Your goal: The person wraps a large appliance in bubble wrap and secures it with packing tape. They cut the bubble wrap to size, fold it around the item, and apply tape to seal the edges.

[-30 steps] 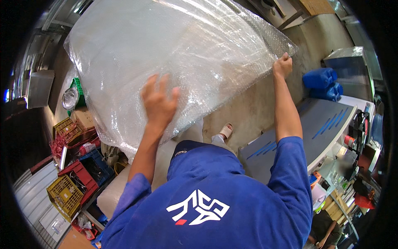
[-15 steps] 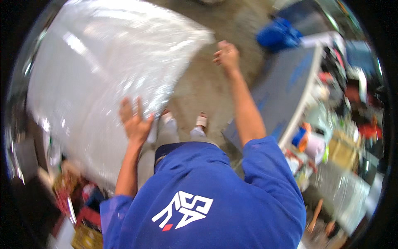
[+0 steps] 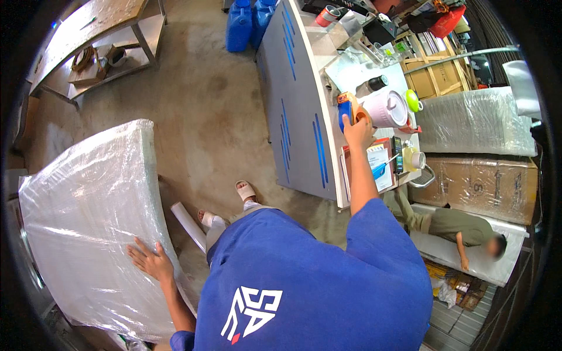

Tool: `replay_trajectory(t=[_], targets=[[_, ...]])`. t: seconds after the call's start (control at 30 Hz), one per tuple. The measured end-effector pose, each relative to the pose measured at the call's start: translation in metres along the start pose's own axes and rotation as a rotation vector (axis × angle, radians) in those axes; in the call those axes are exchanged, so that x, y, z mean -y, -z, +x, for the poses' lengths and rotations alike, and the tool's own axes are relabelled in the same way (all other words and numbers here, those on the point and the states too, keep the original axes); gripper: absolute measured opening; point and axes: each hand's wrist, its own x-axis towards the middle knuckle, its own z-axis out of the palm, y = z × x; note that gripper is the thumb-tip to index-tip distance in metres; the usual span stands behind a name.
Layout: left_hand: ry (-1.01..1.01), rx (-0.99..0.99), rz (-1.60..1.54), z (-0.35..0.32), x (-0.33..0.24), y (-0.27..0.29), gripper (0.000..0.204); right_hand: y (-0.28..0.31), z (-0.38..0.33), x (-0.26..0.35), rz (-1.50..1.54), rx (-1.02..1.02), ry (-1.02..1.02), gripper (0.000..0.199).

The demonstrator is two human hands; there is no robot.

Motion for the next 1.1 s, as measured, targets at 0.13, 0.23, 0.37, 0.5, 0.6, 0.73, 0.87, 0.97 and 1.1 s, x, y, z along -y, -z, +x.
replay_trajectory(t=[0.13,0.23,0.37,0.5,0.6,0.73,0.87,0.97,1.1], targets=[[-0.023,-0.011,0.007,-0.004,0.009,-0.007,0.071,-0.012,0.008,-0.009,0.068,0.304,0.032,0.053],[-0.021,-0.003,-0.019,-0.002,0.014,-0.010,0.070,-0.020,-0.001,-0.026,0.260,0.160,0.123,0.052],[0.035,-0.001,-0.195,-0.006,0.019,-0.002,0.067,0.023,-0.039,-0.030,0.351,-0.140,0.541,0.050],[0.135,-0.230,-0.490,0.015,0.018,0.005,0.057,0.103,-0.081,0.004,0.660,-0.087,0.833,0.042],[0.054,-0.229,-0.726,0.043,-0.034,0.061,0.044,0.125,-0.134,0.022,0.894,0.266,0.773,0.049],[-0.141,0.383,-1.496,0.041,-0.145,0.109,0.064,0.151,-0.207,0.061,1.748,1.227,0.150,0.055],[0.010,0.543,-1.847,0.007,-0.211,0.131,0.081,0.145,-0.251,0.086,2.002,1.901,0.036,0.063],[0.142,0.493,-1.972,0.009,-0.197,0.146,0.080,0.161,-0.243,0.110,1.941,2.057,0.149,0.082],[0.036,0.227,-1.766,0.002,-0.190,0.155,0.077,0.142,-0.245,0.125,1.942,2.180,0.453,0.086]])
